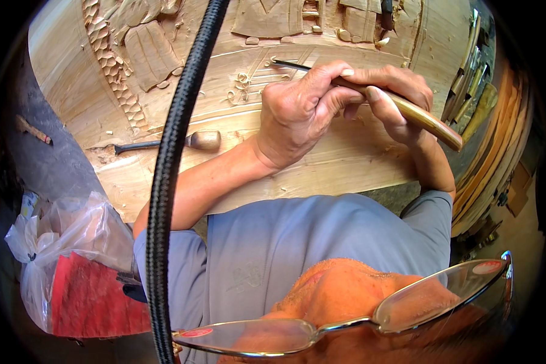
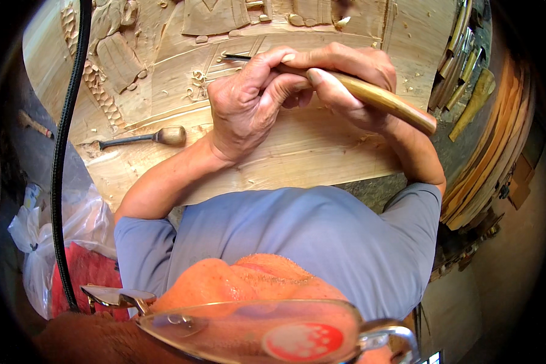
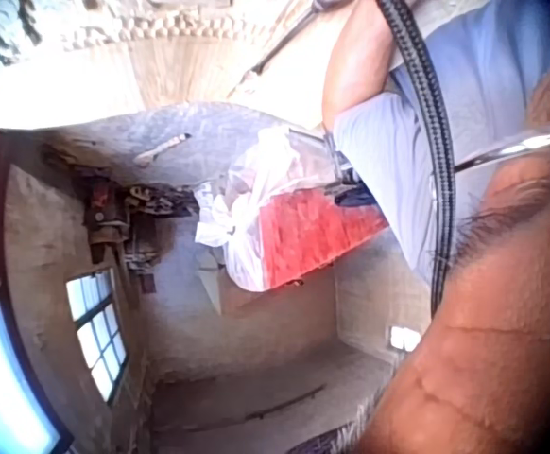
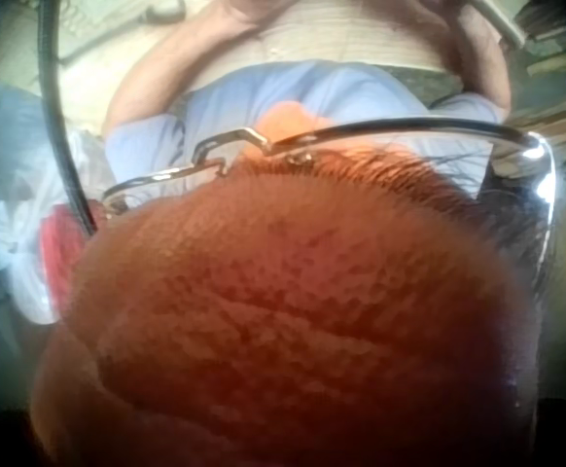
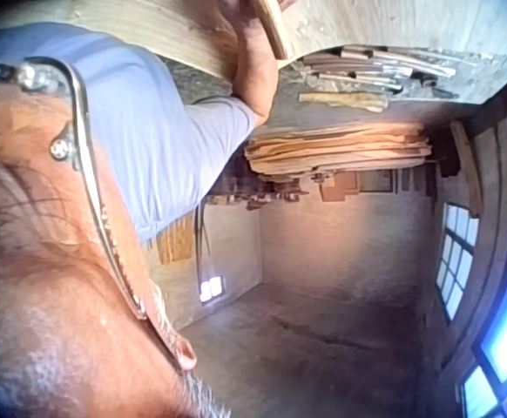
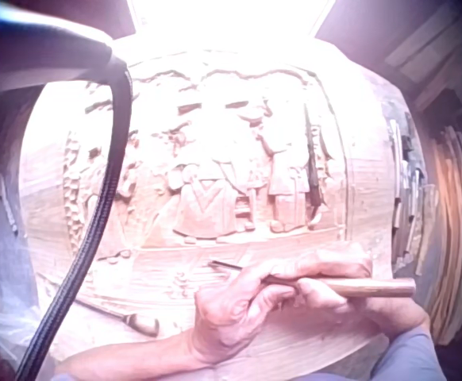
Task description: The person carves intricate designs into a large wooden board. Using a chisel and mallet, they remove wood shavings to create detailed relief figures and decorative patterns.
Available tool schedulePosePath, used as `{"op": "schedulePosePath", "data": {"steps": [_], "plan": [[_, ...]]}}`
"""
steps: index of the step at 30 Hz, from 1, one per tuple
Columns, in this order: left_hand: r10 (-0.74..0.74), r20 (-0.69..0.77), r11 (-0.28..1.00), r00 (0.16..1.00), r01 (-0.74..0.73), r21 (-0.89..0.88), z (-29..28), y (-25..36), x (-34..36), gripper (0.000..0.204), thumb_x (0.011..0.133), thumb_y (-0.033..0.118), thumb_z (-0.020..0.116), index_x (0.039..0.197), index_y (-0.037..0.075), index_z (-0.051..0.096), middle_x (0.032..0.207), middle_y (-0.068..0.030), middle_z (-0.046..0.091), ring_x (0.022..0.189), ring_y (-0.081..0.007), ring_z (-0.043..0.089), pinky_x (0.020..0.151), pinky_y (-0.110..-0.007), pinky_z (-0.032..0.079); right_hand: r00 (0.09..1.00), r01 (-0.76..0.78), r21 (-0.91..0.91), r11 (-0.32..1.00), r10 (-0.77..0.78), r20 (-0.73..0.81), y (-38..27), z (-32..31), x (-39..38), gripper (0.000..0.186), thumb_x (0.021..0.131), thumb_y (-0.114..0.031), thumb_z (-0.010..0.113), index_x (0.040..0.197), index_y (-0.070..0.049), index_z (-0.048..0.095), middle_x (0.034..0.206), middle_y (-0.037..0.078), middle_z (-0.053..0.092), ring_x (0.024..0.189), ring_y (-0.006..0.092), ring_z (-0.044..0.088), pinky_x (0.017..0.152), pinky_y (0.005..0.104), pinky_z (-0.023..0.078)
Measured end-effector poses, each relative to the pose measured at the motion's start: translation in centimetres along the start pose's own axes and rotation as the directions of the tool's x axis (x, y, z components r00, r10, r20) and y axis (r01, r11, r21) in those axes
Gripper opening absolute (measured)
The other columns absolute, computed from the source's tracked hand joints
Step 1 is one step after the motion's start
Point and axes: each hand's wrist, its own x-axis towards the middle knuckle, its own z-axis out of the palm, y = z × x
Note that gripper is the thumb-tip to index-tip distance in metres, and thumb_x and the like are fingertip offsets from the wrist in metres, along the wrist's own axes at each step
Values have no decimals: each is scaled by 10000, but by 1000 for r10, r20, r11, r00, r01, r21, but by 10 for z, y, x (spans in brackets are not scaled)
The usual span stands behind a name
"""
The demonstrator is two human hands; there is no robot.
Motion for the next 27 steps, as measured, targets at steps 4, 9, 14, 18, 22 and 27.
{"op": "schedulePosePath", "data": {"steps": [4, 9, 14, 18, 22, 27], "plan": [[-45, -73, 999, 996, 45, -13, -1, -3, -4, 271, 983, 49, 785, 1239, 24, 698, 850, -80, 804, 736, -161, 800, 633, -278, 630, 1000, -9, 10, 1000, 9, -1, 2, 6, 12, 246, 969, -42, 636, 1154, 0, 793, 918, 133, 810, 745, 216, 799, 693, 345, 637], [-1, -17, 1000, 1000, 1, -18, -2, -1, -1, 287, 1038, 37, 740, 1313, -38, 706, 860, -75, 805, 727, -94, 749, 643, -249, 621, 999, 41, -5, 999, -41, 26, 4, -2, 6, 266, 958, -24, 634, 1174, 15, 784, 922, 152, 809, 746, 225, 802, 695, 350, 642], [65, 49, 995, 997, -68, 70, -2, -6, 1, 351, 1004, 9, 761, 1344, -26, 679, 869, -88, 810, 748, -109, 761, 670, -258, 622, 1000, -27, 57, 998, 26, 18, -1, -5, 0, 270, 955, 4, 619, 1169, 19, 783, 920, 163, 812, 756, 233, 813, 693, 350, 652], [82, 61, 992, 995, -87, 87, -1, -7, 1, 373, 1002, -7, 754, 1363, -26, 664, 874, -93, 810, 756, -114, 764, 680, -261, 626, 999, -21, 31, 999, 20, 39, -4, -10, 2, 257, 958, 4, 631, 1163, 13, 784, 915, 154, 814, 748, 227, 812, 687, 348, 652], [75, 69, 995, 995, -79, 61, 0, -6, 1, 362, 1015, -6, 738, 1368, -28, 661, 878, -90, 811, 762, -113, 765, 685, -259, 630, 999, -15, 11, 1000, 14, 45, -6, -12, 2, 248, 956, 1, 645, 1161, 9, 782, 920, 147, 816, 741, 224, 810, 682, 347, 652], [38, 67, 999, 997, -40, 29, -1, -4, 2, 336, 1027, 26, 740, 1353, -19, 677, 876, -84, 811, 757, -102, 759, 673, -253, 627, 998, 39, -63, 997, -36, 51, -7, -13, 4, 252, 957, -5, 639, 1166, 11, 779, 916, 151, 813, 742, 221, 809, 682, 349, 650]]}}
